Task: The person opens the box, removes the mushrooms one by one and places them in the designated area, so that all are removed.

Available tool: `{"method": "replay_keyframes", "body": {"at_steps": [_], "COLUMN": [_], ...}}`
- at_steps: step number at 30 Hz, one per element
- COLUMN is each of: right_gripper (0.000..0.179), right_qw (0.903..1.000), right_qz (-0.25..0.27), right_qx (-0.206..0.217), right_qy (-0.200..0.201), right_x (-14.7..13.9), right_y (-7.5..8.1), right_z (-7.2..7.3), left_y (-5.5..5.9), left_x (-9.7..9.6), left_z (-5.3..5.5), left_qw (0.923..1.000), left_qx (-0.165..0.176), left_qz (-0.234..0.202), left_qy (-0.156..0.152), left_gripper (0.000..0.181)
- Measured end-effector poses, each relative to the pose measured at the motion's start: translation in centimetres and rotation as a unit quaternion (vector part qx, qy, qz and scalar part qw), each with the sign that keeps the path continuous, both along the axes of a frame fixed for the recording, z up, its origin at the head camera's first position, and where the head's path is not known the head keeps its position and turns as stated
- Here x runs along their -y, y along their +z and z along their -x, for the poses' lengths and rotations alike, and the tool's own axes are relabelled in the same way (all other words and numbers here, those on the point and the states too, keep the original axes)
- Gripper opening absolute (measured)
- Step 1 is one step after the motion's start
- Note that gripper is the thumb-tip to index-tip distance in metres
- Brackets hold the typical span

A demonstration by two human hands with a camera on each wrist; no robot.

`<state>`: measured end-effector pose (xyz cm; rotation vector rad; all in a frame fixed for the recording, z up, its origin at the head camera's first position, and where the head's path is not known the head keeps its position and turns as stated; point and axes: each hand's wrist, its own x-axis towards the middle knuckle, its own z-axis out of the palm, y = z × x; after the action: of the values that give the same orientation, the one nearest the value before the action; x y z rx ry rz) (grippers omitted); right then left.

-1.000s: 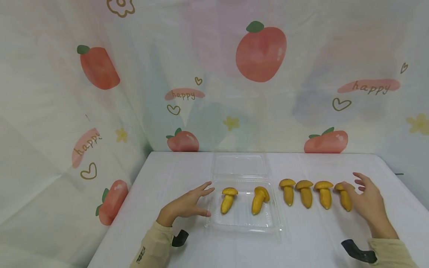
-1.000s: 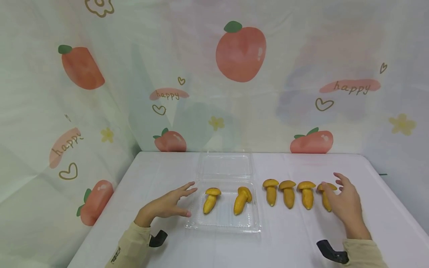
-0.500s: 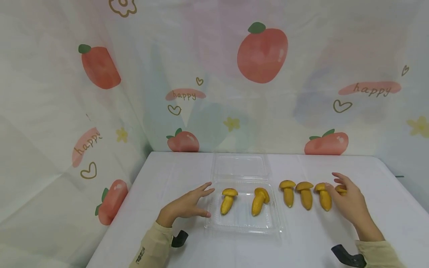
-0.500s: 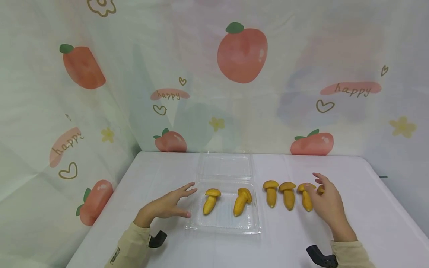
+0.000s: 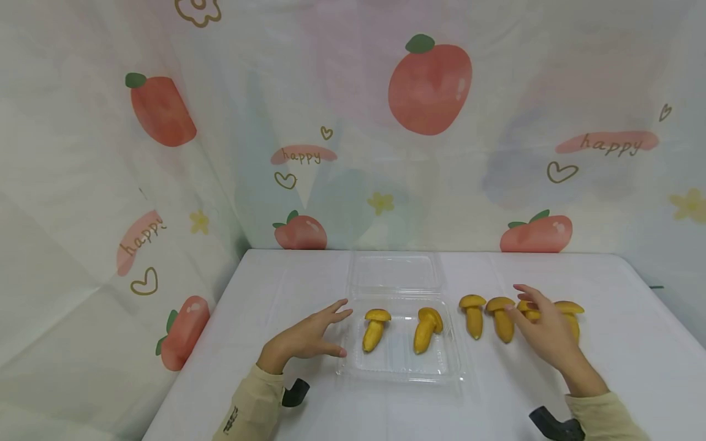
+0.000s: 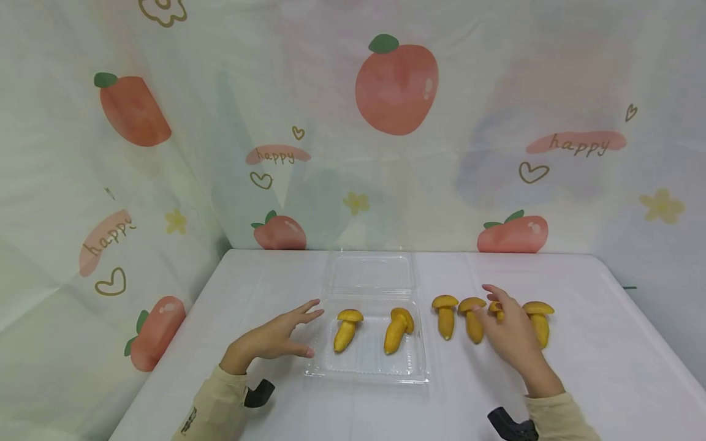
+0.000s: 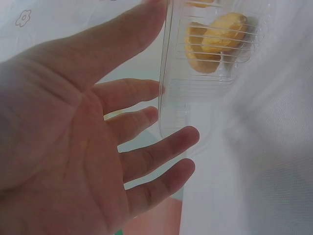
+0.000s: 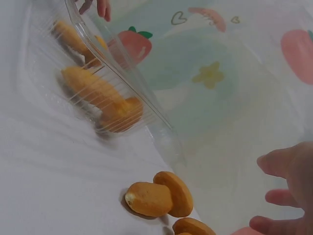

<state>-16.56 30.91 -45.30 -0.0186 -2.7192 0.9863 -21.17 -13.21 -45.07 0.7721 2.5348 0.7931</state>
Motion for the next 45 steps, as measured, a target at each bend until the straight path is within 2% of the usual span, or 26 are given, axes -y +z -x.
{"method": "replay_keyframes", "body": {"at_steps": [6,12,15,20,26,37,45], "right_gripper": [0.053,0.051,0.052,0.055,0.054,0.055,0.062], "right_qw": [0.9996,0.9984,0.9981,0.9968,0.9954,0.9923,0.9901], "right_qz": [-0.001,0.007,0.013,0.004,0.011,0.018,0.010], "right_qx": [0.003,-0.017,-0.006,0.011,0.008,0.023,-0.012], "right_qy": [0.026,0.053,0.060,0.079,0.095,0.120,0.140], "right_x": [1.3,2.8,3.5,4.9,6.5,9.1,10.2], "right_y": [0.2,0.3,0.5,0.6,0.7,-0.4,-1.3], "right_z": [-0.3,-0.5,-0.6,-0.3,0.4,0.9,1.0], "left_y": [0.0,-0.1,-0.1,-0.2,-0.2,0.1,0.4], "left_x": [0.0,0.0,0.0,0.0,-0.1,-0.2,-0.2], "left_z": [0.0,-0.1,-0.1,-0.1,-0.1,0.0,-0.2], "left_qw": [1.0000,1.0000,1.0000,1.0000,1.0000,1.0000,1.0000], "left_qx": [0.001,0.004,0.003,0.005,0.006,-0.001,0.001], "left_qz": [-0.002,-0.004,-0.003,-0.003,-0.003,-0.002,-0.002], "left_qy": [-0.001,-0.003,-0.003,-0.002,-0.004,-0.007,-0.001], "left_gripper": [0.085,0.085,0.085,0.085,0.085,0.085,0.085]}}
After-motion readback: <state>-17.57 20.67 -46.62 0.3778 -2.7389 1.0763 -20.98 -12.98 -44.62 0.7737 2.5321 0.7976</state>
